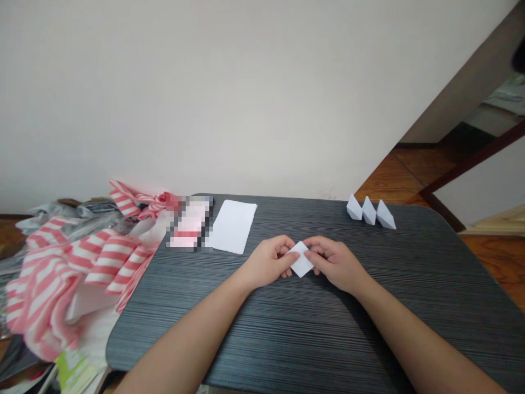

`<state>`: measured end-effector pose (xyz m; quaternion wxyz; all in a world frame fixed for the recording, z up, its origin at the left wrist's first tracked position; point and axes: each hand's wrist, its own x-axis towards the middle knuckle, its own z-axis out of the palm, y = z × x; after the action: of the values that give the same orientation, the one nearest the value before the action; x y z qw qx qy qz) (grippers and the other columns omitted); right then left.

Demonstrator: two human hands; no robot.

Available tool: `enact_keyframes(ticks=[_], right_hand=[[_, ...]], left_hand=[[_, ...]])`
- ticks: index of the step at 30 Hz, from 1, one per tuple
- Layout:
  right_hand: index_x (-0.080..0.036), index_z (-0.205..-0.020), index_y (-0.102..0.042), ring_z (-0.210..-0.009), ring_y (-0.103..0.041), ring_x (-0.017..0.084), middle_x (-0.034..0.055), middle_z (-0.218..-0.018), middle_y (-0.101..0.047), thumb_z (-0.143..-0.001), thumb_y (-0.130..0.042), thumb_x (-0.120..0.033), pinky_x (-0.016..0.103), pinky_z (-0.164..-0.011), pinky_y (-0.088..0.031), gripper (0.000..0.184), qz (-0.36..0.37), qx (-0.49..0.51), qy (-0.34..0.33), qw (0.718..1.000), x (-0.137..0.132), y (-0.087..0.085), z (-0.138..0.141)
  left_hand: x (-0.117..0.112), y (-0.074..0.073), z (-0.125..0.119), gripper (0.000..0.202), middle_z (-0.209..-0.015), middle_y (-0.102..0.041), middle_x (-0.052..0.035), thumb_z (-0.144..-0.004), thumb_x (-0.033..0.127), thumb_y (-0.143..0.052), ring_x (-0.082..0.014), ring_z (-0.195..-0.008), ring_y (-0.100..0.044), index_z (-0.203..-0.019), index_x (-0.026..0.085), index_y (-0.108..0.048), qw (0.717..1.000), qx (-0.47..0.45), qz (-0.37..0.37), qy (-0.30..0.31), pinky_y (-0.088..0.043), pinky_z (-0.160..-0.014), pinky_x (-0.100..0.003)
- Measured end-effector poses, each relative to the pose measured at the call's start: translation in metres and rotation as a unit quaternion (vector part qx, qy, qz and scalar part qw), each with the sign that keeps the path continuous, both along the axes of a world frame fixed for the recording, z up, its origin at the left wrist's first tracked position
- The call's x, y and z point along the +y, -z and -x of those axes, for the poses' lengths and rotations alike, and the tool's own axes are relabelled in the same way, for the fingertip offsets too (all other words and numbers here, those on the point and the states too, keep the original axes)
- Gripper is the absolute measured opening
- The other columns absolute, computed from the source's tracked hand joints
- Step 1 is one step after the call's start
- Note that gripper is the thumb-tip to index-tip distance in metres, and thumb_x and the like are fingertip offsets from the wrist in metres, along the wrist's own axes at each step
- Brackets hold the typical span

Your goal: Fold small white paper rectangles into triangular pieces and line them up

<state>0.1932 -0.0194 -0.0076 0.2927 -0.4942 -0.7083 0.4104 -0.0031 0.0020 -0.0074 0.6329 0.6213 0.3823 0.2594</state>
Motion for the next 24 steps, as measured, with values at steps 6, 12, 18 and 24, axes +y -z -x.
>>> enact_keyframes(ticks=[6, 12, 18, 24], right_hand=[[-0.019, -0.101, -0.06, -0.049, -0.058, 0.011, -0.0004, -0.064, -0.065, -0.089, -0.05, -0.031, 0.022, -0.05, -0.043, 0.02, -0.004, 0.007, -0.021, 1.0, -0.0007, -0.0021, 0.002], [-0.019, -0.104, -0.058, -0.05, -0.058, 0.012, 0.0003, -0.066, -0.065, -0.088, -0.049, -0.031, 0.023, -0.05, -0.046, 0.022, 0.006, 0.033, -0.02, 0.999, -0.0016, -0.0002, 0.0012], [-0.019, -0.106, -0.054, -0.05, -0.057, 0.011, -0.0016, -0.062, -0.061, -0.09, -0.048, -0.027, 0.022, -0.05, -0.045, 0.02, 0.022, 0.053, -0.018, 0.998, -0.0018, 0.0019, 0.0006], [-0.02, -0.111, -0.051, -0.055, -0.056, 0.012, -0.0014, -0.063, -0.058, -0.094, -0.04, -0.025, 0.024, -0.055, -0.045, 0.021, -0.01, 0.066, -0.02, 0.998, -0.003, 0.0059, -0.0014]], left_hand=[[-0.0027, -0.0037, 0.0005, 0.029, -0.062, -0.06, -0.0023, -0.083, 0.041, -0.053, -0.0094, -0.052, -0.055, -0.08, 0.013, -0.06, 0.999, 0.036, -0.013, 0.014, -0.041, -0.046, -0.017], [-0.0013, -0.0028, 0.0016, 0.028, -0.063, -0.061, -0.003, -0.083, 0.039, -0.052, -0.0095, -0.051, -0.055, -0.082, 0.012, -0.059, 1.0, 0.014, -0.011, 0.004, -0.042, -0.045, -0.018], [0.0005, -0.0018, 0.0015, 0.03, -0.065, -0.062, -0.0043, -0.084, 0.04, -0.052, -0.0095, -0.052, -0.056, -0.086, 0.011, -0.059, 1.0, 0.001, 0.0, 0.003, -0.044, -0.046, -0.019], [0.0025, -0.0009, 0.0018, 0.03, -0.063, -0.062, -0.0042, -0.085, 0.04, -0.051, -0.0094, -0.049, -0.056, -0.085, 0.011, -0.058, 1.0, -0.021, 0.015, -0.005, -0.044, -0.046, -0.019]])
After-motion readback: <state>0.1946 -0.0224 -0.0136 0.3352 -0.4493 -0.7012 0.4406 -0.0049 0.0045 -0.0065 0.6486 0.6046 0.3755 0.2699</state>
